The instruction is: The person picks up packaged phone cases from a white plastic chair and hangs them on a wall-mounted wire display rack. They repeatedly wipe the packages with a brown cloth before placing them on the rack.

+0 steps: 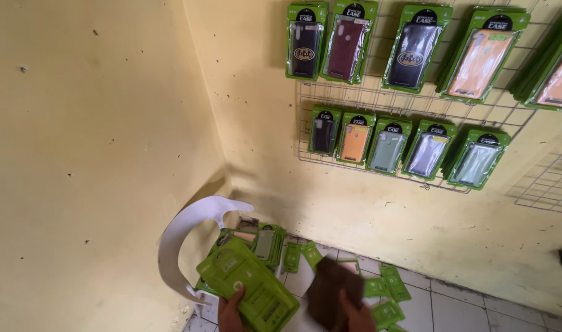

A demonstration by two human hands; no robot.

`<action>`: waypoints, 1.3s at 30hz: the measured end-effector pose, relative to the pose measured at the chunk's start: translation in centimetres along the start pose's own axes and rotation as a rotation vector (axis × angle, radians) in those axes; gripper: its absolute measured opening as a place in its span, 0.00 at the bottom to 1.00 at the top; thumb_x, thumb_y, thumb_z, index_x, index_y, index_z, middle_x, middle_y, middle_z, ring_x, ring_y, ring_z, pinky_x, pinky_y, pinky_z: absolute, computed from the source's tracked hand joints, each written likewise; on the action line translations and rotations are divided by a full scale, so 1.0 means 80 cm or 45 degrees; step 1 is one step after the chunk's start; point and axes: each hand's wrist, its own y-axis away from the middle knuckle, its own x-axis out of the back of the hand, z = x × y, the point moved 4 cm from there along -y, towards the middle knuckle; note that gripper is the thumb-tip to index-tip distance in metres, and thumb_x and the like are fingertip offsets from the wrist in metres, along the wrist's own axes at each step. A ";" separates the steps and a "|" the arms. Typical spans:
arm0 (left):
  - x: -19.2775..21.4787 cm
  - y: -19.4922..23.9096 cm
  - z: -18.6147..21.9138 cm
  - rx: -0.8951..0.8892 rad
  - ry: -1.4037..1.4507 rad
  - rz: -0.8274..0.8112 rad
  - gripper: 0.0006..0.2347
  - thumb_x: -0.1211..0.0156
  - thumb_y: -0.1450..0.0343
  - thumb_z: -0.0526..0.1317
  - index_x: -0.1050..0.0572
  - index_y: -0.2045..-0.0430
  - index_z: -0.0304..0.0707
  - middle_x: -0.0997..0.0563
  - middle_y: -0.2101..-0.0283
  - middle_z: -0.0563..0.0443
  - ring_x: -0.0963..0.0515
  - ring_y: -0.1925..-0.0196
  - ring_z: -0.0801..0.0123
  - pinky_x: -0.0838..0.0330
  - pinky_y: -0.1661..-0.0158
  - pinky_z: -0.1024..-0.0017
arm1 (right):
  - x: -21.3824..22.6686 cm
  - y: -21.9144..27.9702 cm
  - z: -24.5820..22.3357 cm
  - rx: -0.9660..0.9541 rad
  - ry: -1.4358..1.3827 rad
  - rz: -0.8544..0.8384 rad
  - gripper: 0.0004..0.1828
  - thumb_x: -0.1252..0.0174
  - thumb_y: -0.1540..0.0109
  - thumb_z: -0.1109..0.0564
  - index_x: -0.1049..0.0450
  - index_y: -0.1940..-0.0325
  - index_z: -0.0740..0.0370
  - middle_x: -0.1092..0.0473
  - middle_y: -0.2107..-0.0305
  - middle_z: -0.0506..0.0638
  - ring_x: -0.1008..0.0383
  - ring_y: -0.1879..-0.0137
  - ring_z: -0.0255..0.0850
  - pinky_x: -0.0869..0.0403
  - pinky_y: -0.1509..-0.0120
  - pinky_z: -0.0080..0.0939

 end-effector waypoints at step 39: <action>-0.024 0.009 -0.047 0.185 0.172 -0.315 0.15 0.46 0.26 0.42 0.30 0.43 0.45 0.24 0.44 0.50 0.24 0.43 0.60 0.32 0.44 0.57 | -0.115 0.079 -0.055 0.244 0.419 0.039 0.13 0.32 0.43 0.63 0.17 0.55 0.73 0.19 0.69 0.59 0.20 0.65 0.40 0.22 0.57 0.43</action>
